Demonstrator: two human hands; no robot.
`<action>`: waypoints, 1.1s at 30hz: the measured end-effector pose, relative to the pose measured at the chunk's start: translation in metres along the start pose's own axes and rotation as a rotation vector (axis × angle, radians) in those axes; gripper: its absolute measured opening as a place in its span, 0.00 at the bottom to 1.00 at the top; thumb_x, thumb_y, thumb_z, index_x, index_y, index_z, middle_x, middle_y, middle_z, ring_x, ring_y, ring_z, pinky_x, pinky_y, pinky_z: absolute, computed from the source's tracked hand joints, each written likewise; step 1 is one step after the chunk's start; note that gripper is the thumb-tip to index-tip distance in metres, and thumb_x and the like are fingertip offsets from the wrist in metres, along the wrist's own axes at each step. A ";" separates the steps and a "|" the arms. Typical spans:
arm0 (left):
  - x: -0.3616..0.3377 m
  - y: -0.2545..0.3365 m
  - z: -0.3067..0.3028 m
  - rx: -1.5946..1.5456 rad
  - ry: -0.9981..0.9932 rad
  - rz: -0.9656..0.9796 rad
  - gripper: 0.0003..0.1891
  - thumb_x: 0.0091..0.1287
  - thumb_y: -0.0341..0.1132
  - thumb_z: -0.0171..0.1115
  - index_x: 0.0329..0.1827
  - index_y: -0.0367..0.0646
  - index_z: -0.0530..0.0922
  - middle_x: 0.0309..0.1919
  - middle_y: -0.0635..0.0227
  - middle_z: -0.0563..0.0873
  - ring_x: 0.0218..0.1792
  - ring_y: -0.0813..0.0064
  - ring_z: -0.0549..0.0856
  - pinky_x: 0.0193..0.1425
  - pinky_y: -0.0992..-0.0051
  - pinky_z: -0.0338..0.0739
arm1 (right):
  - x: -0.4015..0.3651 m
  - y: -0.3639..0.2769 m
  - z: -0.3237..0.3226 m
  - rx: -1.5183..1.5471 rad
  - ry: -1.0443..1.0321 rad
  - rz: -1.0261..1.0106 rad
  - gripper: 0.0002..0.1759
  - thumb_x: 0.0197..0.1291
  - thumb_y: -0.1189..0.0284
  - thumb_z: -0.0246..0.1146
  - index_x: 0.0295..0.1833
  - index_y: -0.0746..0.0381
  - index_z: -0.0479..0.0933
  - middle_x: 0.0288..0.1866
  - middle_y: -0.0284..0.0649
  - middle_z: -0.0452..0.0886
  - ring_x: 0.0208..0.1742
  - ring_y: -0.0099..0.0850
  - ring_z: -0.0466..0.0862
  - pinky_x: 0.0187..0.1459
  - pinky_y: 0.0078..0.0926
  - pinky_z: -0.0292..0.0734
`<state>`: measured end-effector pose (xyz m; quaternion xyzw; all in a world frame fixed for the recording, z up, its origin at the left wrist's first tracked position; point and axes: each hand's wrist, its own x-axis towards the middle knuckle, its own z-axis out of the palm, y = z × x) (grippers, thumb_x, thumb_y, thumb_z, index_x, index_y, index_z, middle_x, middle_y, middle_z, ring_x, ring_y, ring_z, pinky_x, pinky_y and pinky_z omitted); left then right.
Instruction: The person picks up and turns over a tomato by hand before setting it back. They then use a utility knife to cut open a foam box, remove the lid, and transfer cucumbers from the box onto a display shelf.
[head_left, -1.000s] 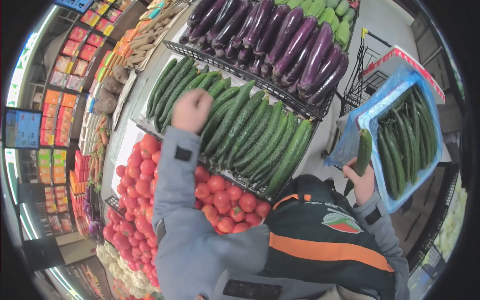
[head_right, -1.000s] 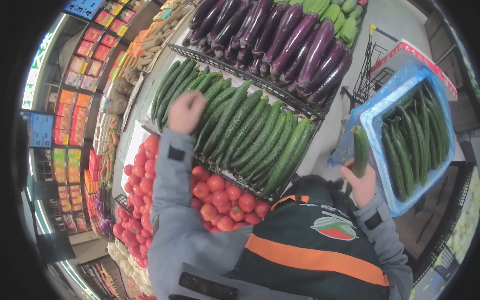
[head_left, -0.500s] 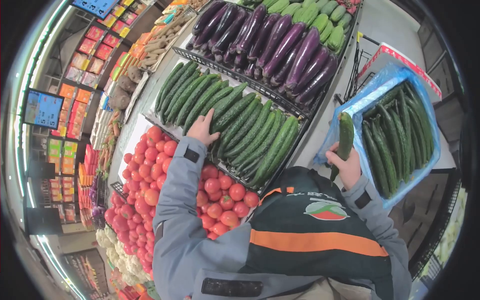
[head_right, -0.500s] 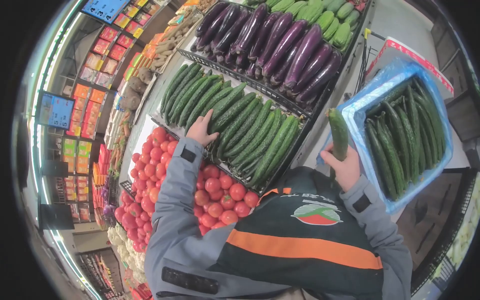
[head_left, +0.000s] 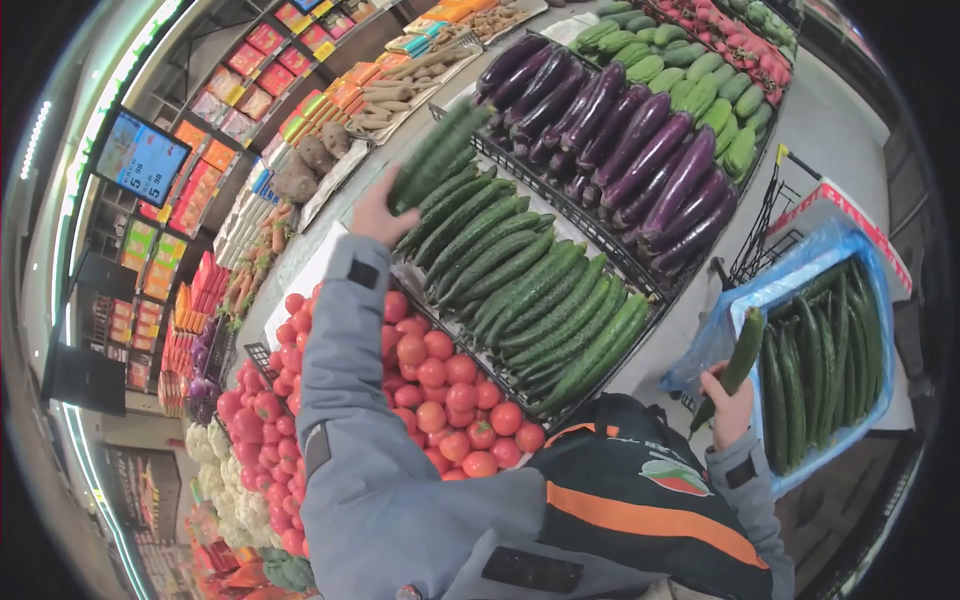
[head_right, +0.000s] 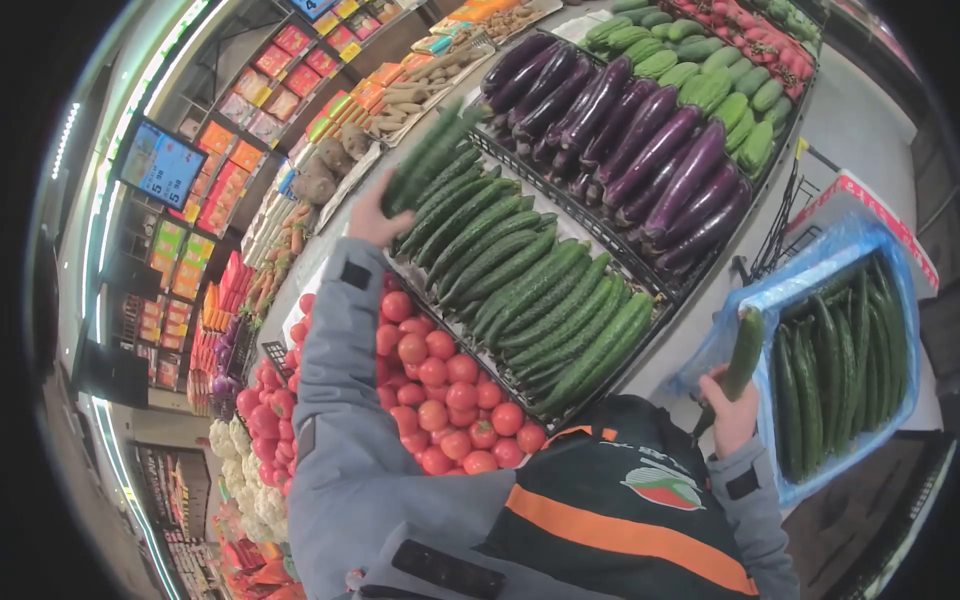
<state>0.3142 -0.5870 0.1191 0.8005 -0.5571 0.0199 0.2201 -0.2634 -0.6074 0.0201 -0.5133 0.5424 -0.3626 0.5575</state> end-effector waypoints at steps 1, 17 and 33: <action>0.007 -0.008 -0.009 -0.002 -0.010 -0.014 0.44 0.48 0.45 0.68 0.75 0.55 0.68 0.64 0.61 0.80 0.64 0.63 0.78 0.69 0.67 0.68 | 0.000 0.002 0.002 -0.003 0.001 0.003 0.12 0.55 0.64 0.68 0.32 0.59 0.76 0.22 0.35 0.74 0.26 0.29 0.74 0.38 0.33 0.69; 0.034 -0.103 0.046 -0.147 -0.359 -0.225 0.36 0.67 0.59 0.60 0.77 0.61 0.65 0.75 0.59 0.67 0.75 0.54 0.65 0.77 0.53 0.59 | -0.012 0.003 0.027 -0.098 0.031 0.047 0.12 0.57 0.63 0.68 0.33 0.59 0.75 0.24 0.36 0.72 0.27 0.29 0.72 0.37 0.36 0.71; 0.062 -0.155 0.082 0.125 -0.175 -0.139 0.20 0.69 0.44 0.55 0.61 0.54 0.82 0.52 0.48 0.81 0.55 0.54 0.81 0.68 0.65 0.69 | -0.012 -0.003 0.007 -0.158 0.094 0.106 0.14 0.61 0.60 0.67 0.28 0.55 0.74 0.22 0.29 0.72 0.28 0.26 0.70 0.40 0.29 0.64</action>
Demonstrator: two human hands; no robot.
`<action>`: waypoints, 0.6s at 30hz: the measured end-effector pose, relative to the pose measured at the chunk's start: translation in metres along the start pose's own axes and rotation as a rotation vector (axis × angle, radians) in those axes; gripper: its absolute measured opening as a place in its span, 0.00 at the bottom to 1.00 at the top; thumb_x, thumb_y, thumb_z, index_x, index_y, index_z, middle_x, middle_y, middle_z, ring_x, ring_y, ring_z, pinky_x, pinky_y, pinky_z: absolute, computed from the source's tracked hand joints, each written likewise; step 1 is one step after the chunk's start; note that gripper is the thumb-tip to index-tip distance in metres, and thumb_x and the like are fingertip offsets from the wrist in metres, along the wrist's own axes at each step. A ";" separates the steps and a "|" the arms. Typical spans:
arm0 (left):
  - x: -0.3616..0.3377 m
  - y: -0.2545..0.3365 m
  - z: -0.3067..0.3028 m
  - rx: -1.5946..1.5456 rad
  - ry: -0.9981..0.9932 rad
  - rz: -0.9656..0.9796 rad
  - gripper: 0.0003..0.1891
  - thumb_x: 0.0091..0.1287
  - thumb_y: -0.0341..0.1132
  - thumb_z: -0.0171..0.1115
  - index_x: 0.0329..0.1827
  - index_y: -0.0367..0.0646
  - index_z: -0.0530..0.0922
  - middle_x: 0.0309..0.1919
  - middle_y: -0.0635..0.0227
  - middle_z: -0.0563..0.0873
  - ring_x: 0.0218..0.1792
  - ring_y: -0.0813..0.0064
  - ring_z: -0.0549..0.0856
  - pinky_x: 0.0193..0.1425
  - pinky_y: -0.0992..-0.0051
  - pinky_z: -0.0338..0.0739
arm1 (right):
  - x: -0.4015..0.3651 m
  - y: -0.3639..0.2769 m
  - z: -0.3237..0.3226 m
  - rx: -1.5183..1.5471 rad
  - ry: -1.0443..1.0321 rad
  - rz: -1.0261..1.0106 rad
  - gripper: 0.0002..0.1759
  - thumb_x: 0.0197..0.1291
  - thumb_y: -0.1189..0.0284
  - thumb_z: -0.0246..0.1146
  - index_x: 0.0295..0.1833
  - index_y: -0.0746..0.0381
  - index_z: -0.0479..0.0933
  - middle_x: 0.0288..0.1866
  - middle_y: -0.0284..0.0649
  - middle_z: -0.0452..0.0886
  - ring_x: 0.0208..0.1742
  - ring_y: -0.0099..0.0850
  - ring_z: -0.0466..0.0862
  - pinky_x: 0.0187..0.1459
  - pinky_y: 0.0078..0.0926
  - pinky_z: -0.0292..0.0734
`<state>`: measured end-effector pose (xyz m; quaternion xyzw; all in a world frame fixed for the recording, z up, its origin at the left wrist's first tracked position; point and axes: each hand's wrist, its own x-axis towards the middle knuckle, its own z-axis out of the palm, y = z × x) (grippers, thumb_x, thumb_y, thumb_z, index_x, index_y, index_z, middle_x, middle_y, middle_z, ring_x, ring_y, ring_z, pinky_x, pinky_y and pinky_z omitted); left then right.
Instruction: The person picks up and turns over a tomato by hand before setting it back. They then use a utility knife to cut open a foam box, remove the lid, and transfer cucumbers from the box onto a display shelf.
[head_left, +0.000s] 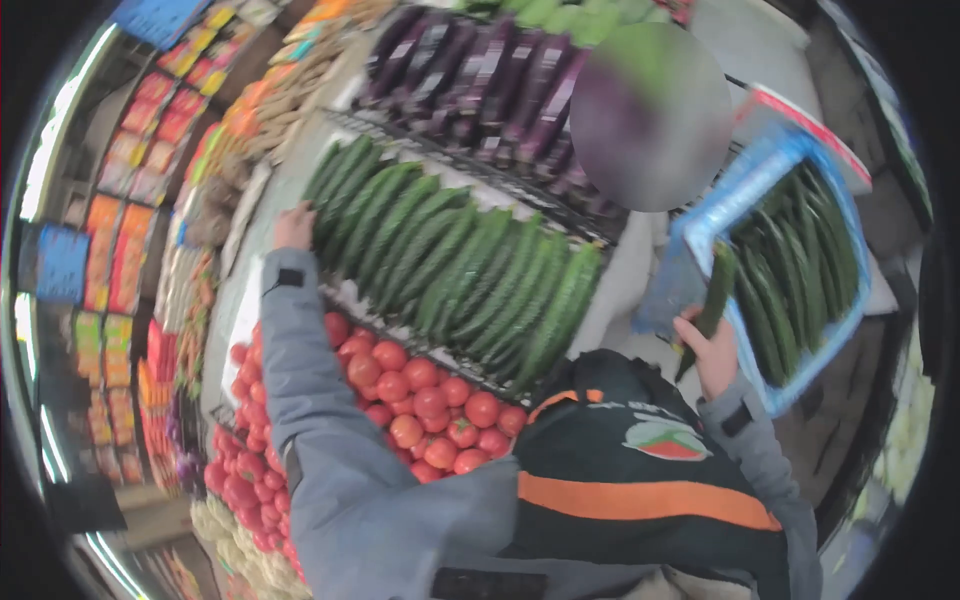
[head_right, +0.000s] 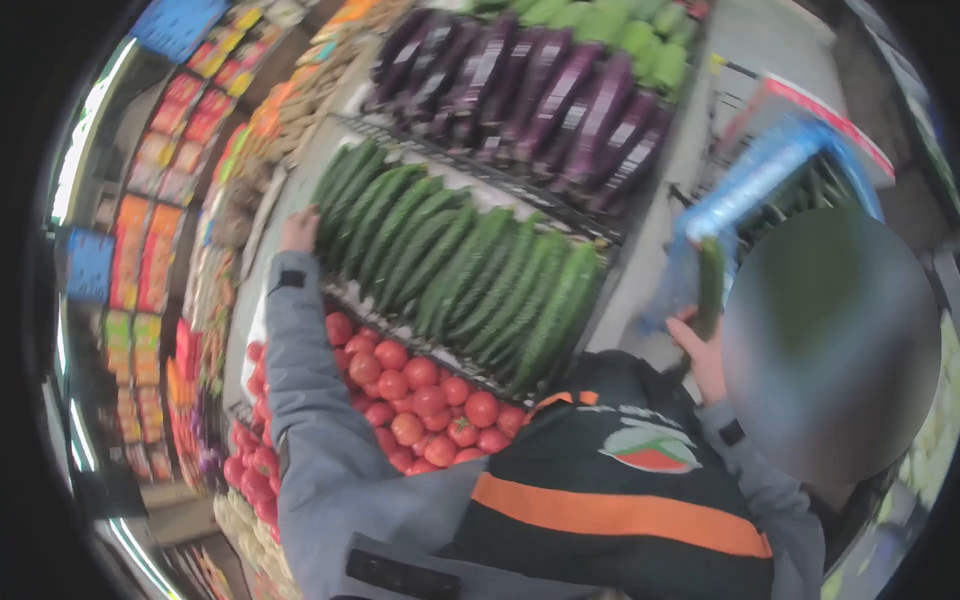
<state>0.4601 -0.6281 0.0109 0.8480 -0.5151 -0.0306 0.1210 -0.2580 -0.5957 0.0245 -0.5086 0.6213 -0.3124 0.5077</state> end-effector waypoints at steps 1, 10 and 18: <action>-0.011 0.021 -0.003 0.037 0.070 0.062 0.19 0.70 0.43 0.55 0.60 0.52 0.82 0.51 0.49 0.82 0.54 0.54 0.81 0.66 0.64 0.70 | 0.002 0.003 -0.001 -0.008 0.025 0.005 0.14 0.60 0.60 0.67 0.29 0.54 0.74 0.22 0.29 0.73 0.28 0.25 0.70 0.40 0.28 0.65; -0.170 0.361 -0.018 -0.694 -0.073 0.628 0.12 0.70 0.29 0.60 0.54 0.37 0.83 0.45 0.60 0.87 0.49 0.67 0.84 0.59 0.68 0.77 | 0.019 -0.001 -0.031 0.248 0.075 -0.022 0.13 0.60 0.64 0.69 0.27 0.55 0.73 0.22 0.32 0.73 0.26 0.27 0.76 0.38 0.29 0.73; -0.256 0.529 0.033 -1.137 -0.564 0.877 0.30 0.67 0.36 0.68 0.72 0.44 0.70 0.53 0.61 0.80 0.45 0.69 0.81 0.54 0.69 0.77 | -0.013 0.013 -0.058 0.188 0.077 -0.065 0.17 0.55 0.56 0.74 0.31 0.55 0.77 0.25 0.27 0.77 0.29 0.21 0.73 0.36 0.21 0.66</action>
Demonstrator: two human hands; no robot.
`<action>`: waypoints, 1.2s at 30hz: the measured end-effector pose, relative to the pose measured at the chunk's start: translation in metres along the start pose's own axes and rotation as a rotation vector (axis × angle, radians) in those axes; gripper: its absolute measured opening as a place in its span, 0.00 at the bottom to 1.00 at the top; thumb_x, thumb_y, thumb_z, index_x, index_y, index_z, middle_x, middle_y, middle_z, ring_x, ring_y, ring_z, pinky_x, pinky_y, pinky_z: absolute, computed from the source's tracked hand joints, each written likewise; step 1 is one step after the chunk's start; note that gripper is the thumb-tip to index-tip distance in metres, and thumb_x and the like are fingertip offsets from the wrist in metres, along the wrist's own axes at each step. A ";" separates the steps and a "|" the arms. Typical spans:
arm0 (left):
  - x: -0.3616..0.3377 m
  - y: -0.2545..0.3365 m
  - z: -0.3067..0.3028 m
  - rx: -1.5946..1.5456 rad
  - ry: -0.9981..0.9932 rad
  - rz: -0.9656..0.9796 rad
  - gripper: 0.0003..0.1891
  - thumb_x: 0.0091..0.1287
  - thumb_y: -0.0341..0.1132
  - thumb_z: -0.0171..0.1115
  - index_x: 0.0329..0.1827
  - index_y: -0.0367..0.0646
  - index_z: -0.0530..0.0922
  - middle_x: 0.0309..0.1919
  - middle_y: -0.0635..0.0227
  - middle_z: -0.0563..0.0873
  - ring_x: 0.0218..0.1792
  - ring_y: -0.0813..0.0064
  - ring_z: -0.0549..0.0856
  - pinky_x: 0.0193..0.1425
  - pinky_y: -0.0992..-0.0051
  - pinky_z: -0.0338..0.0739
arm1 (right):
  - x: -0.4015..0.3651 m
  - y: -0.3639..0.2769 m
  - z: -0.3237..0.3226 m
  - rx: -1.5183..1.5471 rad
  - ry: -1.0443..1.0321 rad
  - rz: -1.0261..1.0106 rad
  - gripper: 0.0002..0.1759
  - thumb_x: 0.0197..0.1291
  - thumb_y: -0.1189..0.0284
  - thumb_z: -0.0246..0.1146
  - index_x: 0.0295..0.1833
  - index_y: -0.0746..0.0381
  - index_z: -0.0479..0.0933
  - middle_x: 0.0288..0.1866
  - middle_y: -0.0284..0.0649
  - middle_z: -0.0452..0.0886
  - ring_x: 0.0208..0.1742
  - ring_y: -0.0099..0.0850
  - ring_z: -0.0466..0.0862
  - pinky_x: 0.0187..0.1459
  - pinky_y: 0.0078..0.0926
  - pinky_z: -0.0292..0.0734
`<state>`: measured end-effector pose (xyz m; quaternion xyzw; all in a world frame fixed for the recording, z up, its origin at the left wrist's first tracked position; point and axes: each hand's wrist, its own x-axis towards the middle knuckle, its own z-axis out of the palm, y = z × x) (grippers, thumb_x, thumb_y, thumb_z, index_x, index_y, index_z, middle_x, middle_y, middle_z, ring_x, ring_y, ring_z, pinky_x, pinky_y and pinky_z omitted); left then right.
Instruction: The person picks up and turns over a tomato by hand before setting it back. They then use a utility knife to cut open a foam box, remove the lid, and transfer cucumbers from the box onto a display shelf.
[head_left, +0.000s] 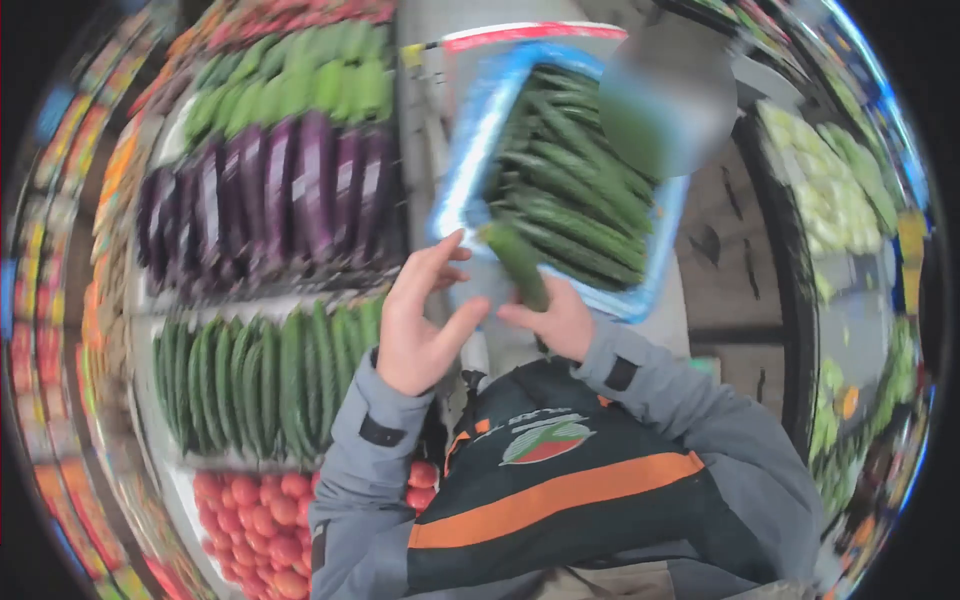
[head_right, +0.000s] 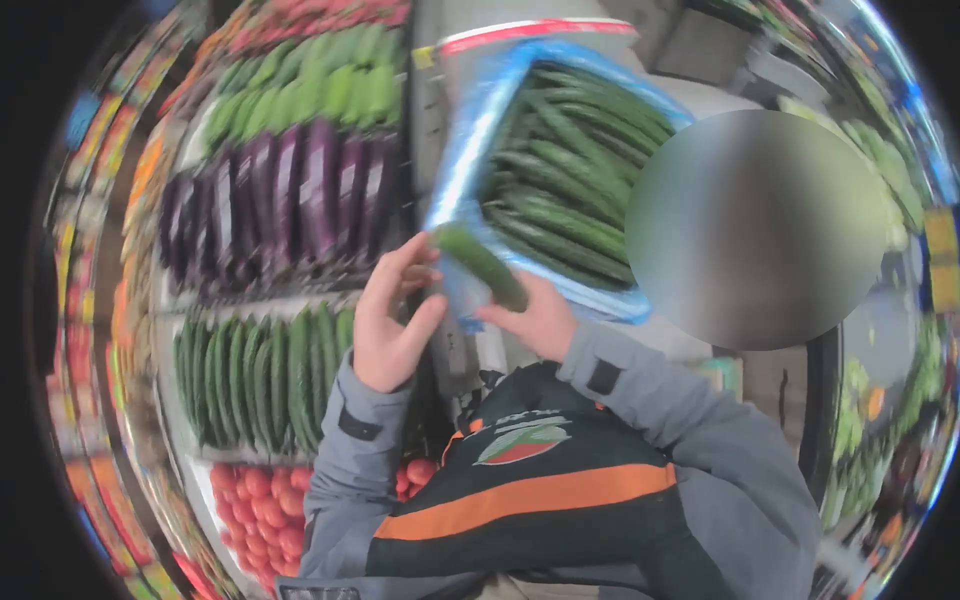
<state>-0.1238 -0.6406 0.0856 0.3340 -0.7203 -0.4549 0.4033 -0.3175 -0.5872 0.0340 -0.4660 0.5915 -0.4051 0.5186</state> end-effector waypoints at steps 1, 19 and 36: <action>-0.002 0.001 0.014 -0.058 -0.037 0.003 0.28 0.66 0.37 0.68 0.69 0.43 0.72 0.55 0.57 0.79 0.49 0.67 0.80 0.56 0.68 0.77 | -0.006 0.007 -0.003 -0.008 0.017 -0.014 0.17 0.56 0.55 0.73 0.34 0.55 0.77 0.28 0.27 0.78 0.32 0.21 0.74 0.38 0.22 0.67; 0.085 0.094 0.397 -0.420 -0.274 -0.074 0.26 0.73 0.52 0.58 0.62 0.40 0.75 0.56 0.54 0.80 0.55 0.55 0.81 0.50 0.58 0.87 | -0.239 0.102 -0.327 0.070 0.371 0.003 0.22 0.73 0.48 0.51 0.57 0.53 0.73 0.39 0.33 0.76 0.32 0.28 0.72 0.36 0.29 0.68; -0.216 0.171 0.646 0.789 -2.554 0.789 0.38 0.73 0.62 0.47 0.78 0.45 0.59 0.71 0.57 0.72 0.70 0.59 0.72 0.67 0.57 0.72 | -0.634 0.485 0.106 1.015 1.962 0.382 0.29 0.71 0.45 0.50 0.75 0.36 0.66 0.83 0.20 0.51 0.83 0.23 0.44 0.80 0.36 0.18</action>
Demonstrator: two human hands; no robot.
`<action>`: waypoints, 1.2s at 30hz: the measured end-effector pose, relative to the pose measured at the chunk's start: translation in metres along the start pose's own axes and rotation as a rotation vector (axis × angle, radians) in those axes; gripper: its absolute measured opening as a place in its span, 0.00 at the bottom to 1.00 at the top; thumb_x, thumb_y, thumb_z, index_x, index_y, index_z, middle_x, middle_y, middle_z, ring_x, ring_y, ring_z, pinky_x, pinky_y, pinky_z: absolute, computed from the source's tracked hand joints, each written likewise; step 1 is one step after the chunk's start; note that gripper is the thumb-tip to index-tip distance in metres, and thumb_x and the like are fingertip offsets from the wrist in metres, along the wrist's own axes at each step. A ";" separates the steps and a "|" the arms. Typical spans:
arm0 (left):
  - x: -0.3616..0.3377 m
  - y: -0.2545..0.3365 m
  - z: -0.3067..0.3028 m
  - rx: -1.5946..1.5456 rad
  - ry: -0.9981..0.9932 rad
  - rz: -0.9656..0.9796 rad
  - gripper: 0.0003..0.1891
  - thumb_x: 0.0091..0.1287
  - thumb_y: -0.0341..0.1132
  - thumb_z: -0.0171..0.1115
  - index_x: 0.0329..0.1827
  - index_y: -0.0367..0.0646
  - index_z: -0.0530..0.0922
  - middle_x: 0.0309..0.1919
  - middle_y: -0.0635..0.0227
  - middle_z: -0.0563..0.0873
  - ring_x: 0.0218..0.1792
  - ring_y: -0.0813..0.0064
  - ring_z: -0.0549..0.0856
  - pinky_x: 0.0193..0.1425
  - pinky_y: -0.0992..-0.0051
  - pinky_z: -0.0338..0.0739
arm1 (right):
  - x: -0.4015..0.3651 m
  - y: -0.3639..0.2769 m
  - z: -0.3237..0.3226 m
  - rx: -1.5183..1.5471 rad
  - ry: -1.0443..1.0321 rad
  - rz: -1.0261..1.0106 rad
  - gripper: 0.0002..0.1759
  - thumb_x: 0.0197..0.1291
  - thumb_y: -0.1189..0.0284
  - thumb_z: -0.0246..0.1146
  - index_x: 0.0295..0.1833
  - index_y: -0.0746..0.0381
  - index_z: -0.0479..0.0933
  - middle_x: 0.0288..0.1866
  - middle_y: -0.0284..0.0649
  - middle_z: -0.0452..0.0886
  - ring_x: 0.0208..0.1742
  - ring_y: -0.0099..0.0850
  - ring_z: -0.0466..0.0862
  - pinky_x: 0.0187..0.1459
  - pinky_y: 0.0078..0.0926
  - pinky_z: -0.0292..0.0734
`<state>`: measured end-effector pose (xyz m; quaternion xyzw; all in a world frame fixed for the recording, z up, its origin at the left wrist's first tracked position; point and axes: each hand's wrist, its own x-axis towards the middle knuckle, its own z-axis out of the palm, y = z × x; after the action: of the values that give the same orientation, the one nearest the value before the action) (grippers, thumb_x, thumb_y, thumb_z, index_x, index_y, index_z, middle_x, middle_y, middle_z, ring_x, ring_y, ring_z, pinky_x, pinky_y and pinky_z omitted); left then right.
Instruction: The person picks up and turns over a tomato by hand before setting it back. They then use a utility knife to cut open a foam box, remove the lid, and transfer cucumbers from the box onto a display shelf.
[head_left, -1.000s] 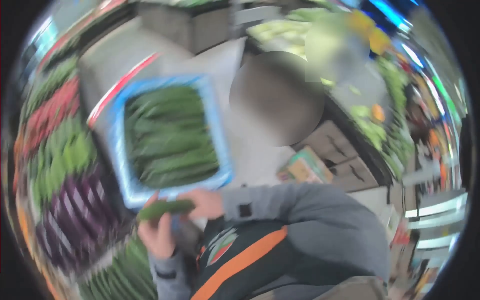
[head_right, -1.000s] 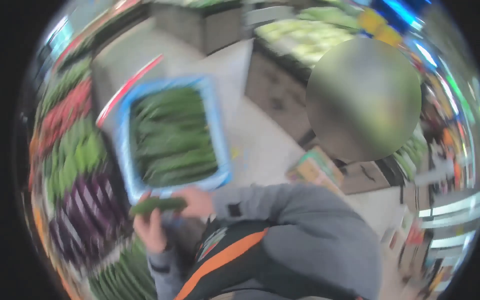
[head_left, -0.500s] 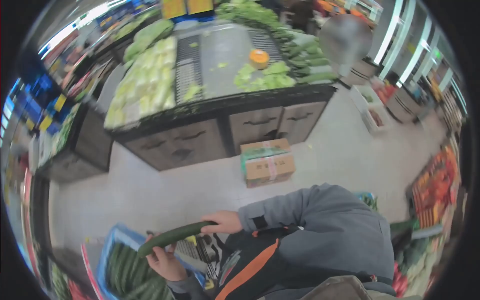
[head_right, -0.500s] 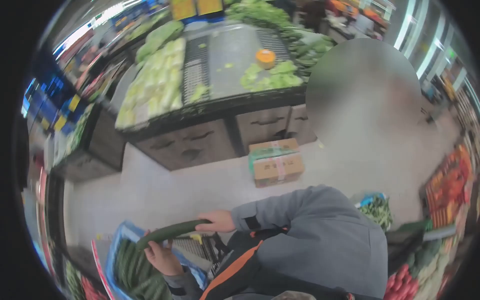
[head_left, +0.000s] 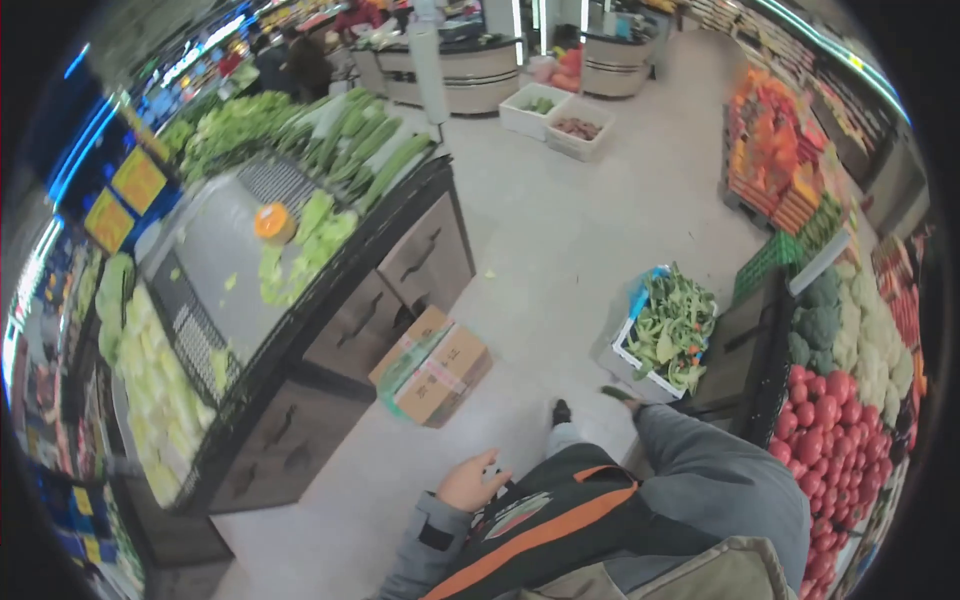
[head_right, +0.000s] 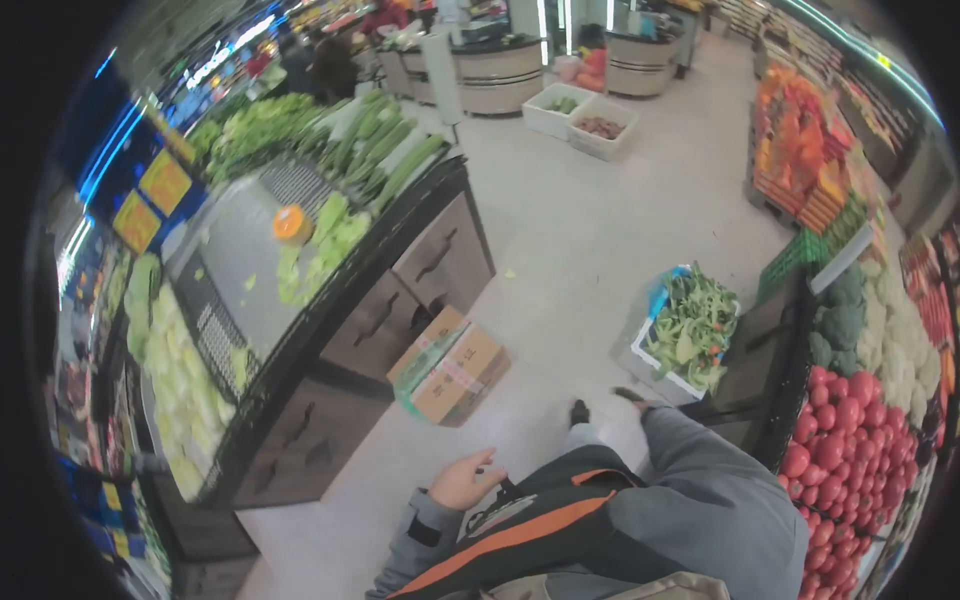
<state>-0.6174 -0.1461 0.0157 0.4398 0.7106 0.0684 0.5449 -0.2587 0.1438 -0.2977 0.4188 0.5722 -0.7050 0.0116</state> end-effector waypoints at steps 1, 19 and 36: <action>0.021 0.014 -0.013 0.013 -0.026 0.000 0.39 0.73 0.62 0.47 0.79 0.46 0.59 0.71 0.57 0.71 0.70 0.58 0.72 0.67 0.55 0.71 | -0.015 -0.045 -0.001 0.058 0.177 0.061 0.25 0.69 0.49 0.54 0.69 0.41 0.69 0.75 0.23 0.57 0.75 0.26 0.50 0.75 0.35 0.29; 0.470 -0.112 -0.138 0.652 -0.383 -0.312 0.35 0.67 0.72 0.35 0.76 0.78 0.60 0.78 0.58 0.60 0.78 0.48 0.51 0.80 0.52 0.50 | 0.126 0.012 -0.241 0.257 0.399 0.597 0.35 0.66 0.63 0.60 0.72 0.65 0.56 0.69 0.53 0.68 0.58 0.53 0.73 0.46 0.43 0.77; 0.765 0.225 -0.547 0.080 0.237 -0.178 0.26 0.72 0.51 0.50 0.66 0.44 0.77 0.63 0.59 0.81 0.61 0.57 0.79 0.67 0.62 0.73 | 0.415 -0.468 -0.460 -0.507 0.464 0.908 0.23 0.65 0.55 0.57 0.59 0.58 0.77 0.52 0.45 0.84 0.54 0.43 0.83 0.55 0.43 0.77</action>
<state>-0.9653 0.7340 -0.1838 0.3851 0.8084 0.0430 0.4431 -0.4946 0.8727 -0.1725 0.7509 0.4737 -0.3591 0.2876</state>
